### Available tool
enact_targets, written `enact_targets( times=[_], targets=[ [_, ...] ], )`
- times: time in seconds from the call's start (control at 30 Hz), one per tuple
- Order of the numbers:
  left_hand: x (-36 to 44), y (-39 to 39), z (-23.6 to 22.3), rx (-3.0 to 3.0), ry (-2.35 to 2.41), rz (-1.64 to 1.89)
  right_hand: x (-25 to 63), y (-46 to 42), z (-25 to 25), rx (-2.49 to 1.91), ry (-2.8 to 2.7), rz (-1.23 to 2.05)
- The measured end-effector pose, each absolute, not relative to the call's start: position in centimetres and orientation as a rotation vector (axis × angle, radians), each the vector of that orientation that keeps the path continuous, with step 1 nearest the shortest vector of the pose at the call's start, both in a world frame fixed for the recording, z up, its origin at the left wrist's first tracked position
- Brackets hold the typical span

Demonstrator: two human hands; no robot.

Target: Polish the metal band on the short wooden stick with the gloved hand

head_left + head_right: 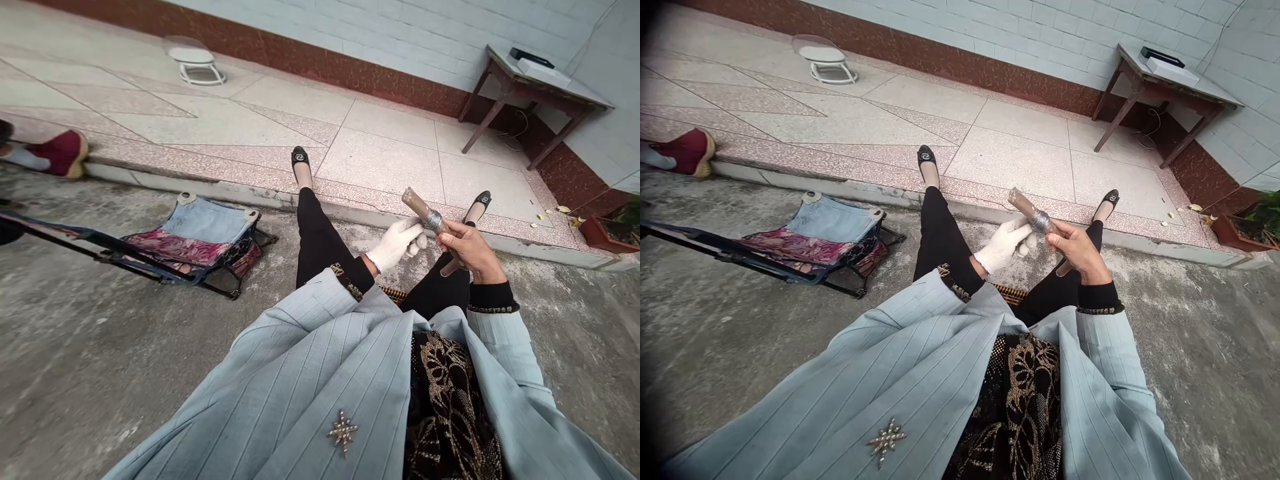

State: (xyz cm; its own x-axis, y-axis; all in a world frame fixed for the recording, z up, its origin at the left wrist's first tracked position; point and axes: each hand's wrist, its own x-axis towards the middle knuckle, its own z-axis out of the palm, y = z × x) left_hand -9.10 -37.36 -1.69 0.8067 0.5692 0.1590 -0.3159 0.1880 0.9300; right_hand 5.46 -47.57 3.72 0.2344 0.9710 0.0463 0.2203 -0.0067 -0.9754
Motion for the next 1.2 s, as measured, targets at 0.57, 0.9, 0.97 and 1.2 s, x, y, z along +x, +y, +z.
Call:
enact_targets(
  times=[0.57,0.9,0.97,1.2],
  targets=[
    [-9.7,-36.2,-1.0,1.878,0.454,0.719,5.6,-46.9,2.4,-1.483,-1.117,0.863],
    [-11.7,-35.8,0.4,2.09,0.382,0.577,8.1,-46.9,1.2,-1.797,-1.28,0.496],
    [-11.6,-35.5,0.2,2.227,0.375,0.587,8.2,-47.1,1.4,-1.965,-1.386,0.345],
    [-11.3,-34.4,0.7,2.674,0.281,0.434,7.8,-48.2,2.9,-2.484,-1.711,0.317]
  ],
)
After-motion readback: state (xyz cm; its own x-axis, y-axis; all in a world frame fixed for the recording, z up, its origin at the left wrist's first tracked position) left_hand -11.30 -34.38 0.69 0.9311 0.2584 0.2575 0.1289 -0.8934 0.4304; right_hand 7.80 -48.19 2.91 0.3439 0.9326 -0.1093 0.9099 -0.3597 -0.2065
